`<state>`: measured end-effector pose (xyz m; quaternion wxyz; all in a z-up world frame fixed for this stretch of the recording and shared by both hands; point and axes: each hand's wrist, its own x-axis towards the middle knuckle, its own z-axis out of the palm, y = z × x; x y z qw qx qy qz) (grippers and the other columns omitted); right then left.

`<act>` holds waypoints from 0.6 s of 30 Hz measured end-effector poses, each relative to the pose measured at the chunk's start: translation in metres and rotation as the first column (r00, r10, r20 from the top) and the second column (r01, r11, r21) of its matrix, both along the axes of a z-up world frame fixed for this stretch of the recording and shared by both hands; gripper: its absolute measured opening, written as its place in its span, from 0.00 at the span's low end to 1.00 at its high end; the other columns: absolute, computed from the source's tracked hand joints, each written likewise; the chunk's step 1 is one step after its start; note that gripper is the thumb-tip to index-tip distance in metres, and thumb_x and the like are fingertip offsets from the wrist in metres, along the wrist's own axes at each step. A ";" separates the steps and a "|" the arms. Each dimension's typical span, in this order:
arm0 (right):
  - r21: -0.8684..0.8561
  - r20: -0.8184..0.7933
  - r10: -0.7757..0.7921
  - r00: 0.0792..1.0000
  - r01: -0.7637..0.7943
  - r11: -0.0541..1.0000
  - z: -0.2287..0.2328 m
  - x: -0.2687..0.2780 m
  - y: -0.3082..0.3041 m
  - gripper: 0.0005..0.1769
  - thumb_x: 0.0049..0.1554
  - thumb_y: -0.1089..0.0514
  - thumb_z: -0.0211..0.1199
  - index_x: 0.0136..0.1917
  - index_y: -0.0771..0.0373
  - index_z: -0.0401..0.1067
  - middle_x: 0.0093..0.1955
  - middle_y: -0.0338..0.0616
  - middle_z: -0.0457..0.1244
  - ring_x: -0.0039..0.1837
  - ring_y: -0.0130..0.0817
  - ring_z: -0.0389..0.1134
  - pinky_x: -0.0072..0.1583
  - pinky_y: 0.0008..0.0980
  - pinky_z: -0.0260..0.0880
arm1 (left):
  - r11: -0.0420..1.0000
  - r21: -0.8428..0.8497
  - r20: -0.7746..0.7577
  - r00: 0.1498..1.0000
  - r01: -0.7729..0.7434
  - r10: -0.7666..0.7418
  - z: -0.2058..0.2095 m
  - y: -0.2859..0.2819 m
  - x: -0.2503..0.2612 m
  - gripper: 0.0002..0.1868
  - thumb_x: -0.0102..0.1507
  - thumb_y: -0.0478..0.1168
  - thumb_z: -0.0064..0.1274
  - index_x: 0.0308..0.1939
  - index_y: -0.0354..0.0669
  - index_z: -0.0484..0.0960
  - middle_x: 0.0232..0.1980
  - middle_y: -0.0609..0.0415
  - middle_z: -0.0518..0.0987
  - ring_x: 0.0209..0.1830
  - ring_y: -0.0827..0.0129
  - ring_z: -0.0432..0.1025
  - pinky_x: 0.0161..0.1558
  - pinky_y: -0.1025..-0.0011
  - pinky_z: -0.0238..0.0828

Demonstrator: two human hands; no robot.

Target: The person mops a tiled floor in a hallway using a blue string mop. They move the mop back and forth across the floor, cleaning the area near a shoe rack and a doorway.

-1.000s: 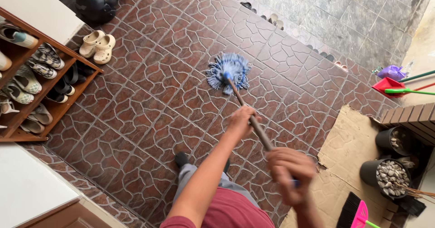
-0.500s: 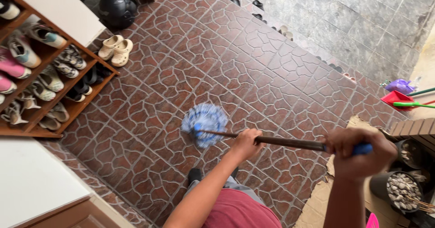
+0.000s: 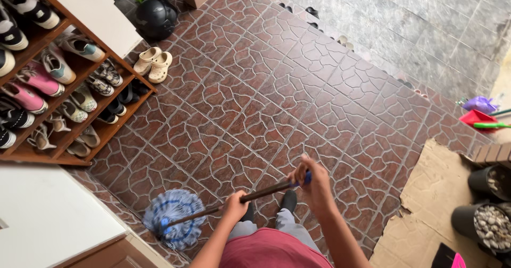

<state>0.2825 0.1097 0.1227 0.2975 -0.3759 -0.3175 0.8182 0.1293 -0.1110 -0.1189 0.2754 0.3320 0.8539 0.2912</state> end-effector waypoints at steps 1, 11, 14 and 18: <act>-0.020 -0.005 -0.004 1.000 0.003 1.000 -0.004 0.000 -0.008 0.21 0.62 0.51 0.58 0.30 0.60 0.61 0.26 0.41 0.55 0.32 0.33 0.59 0.50 0.44 0.70 | 0.999 0.014 0.047 0.998 -0.033 0.032 -0.005 -0.011 -0.002 0.07 0.59 0.44 0.63 0.33 0.46 0.84 0.34 0.44 0.83 0.40 0.46 0.78 0.42 0.54 0.74; 0.258 -0.014 -0.198 0.980 0.195 0.946 0.096 0.064 0.009 0.27 0.67 0.53 0.50 0.26 0.57 0.55 0.25 0.41 0.52 0.33 0.34 0.56 0.52 0.44 0.66 | 0.923 0.342 0.185 0.951 0.175 -0.249 0.058 0.073 0.046 0.06 0.59 0.37 0.59 0.39 0.48 0.87 0.41 0.47 0.85 0.43 0.51 0.81 0.46 0.60 0.76; 0.305 -0.159 -0.252 0.955 0.290 0.907 0.129 0.092 0.005 0.32 0.73 0.54 0.47 0.25 0.59 0.53 0.23 0.39 0.47 0.35 0.36 0.50 0.53 0.47 0.58 | 0.873 0.403 0.151 0.922 0.273 -0.358 0.096 0.112 0.071 0.05 0.61 0.36 0.56 0.37 0.49 0.87 0.40 0.49 0.85 0.44 0.51 0.78 0.50 0.58 0.72; 0.517 -0.098 -0.379 0.920 0.372 0.771 0.161 0.121 -0.024 0.30 0.72 0.58 0.48 0.27 0.62 0.55 0.25 0.42 0.50 0.36 0.36 0.53 0.55 0.49 0.64 | 0.748 0.561 0.097 0.869 0.355 -0.485 0.131 0.159 0.094 0.05 0.66 0.39 0.57 0.36 0.48 0.86 0.39 0.52 0.85 0.43 0.54 0.78 0.51 0.58 0.69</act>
